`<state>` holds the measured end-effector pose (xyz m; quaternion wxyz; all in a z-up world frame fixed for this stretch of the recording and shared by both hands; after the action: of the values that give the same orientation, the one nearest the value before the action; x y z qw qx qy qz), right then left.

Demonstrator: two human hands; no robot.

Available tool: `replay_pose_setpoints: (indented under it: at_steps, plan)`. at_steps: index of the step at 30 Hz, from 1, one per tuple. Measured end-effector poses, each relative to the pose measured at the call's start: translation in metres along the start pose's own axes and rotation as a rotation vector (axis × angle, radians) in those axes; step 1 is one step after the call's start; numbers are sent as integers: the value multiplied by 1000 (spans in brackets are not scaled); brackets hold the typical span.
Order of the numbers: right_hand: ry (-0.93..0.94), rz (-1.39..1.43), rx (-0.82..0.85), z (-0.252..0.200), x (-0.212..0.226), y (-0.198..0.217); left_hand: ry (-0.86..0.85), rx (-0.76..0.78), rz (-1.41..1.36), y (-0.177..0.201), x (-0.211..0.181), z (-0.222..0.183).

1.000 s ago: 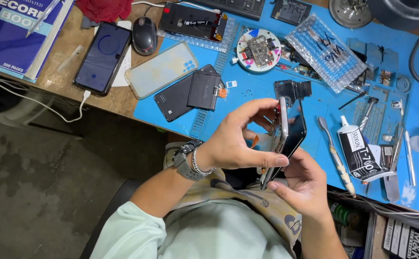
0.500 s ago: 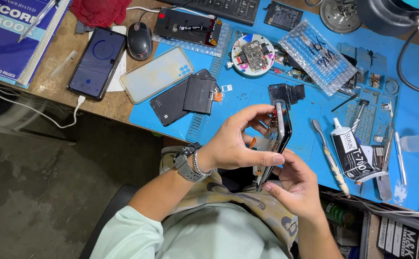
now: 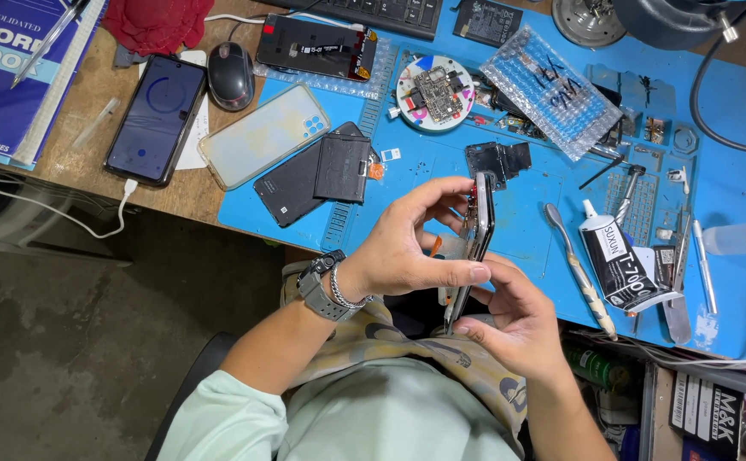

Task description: Assembling a mobile phone by peeling protective film from a replacement screen and carefully fitting it into the frame.

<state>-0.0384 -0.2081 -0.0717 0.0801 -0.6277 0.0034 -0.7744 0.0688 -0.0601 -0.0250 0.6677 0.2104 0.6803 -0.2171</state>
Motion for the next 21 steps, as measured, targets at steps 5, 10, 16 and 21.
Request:
replay_pose_setpoints:
  at_steps: [5, 10, 16, 21]
  plan:
    - [-17, -38, 3, 1, 3, 0, 2, 17, -56, -1, 4, 3]
    - [-57, -105, -47, -3, 2, 2, -29, 40, -87, -2, 8, 6]
    - [265, -571, -34, 3, 56, -25, -114, 53, -495, -2, 22, 14]
    - [638, -744, -59, -11, 74, -39, 46, -47, -1025, -13, 44, 15]
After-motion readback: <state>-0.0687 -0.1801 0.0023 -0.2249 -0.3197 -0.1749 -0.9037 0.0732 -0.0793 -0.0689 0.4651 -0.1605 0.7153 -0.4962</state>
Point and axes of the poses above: each hand's wrist, its own z-axis towards the middle knuckle, its own y-axis out of the back of the hand, x = y × z, the point moved 7 cm from there along z, towards the middle knuckle, and after that the axes turned 3 degrees about z, right-handed, at the moved point
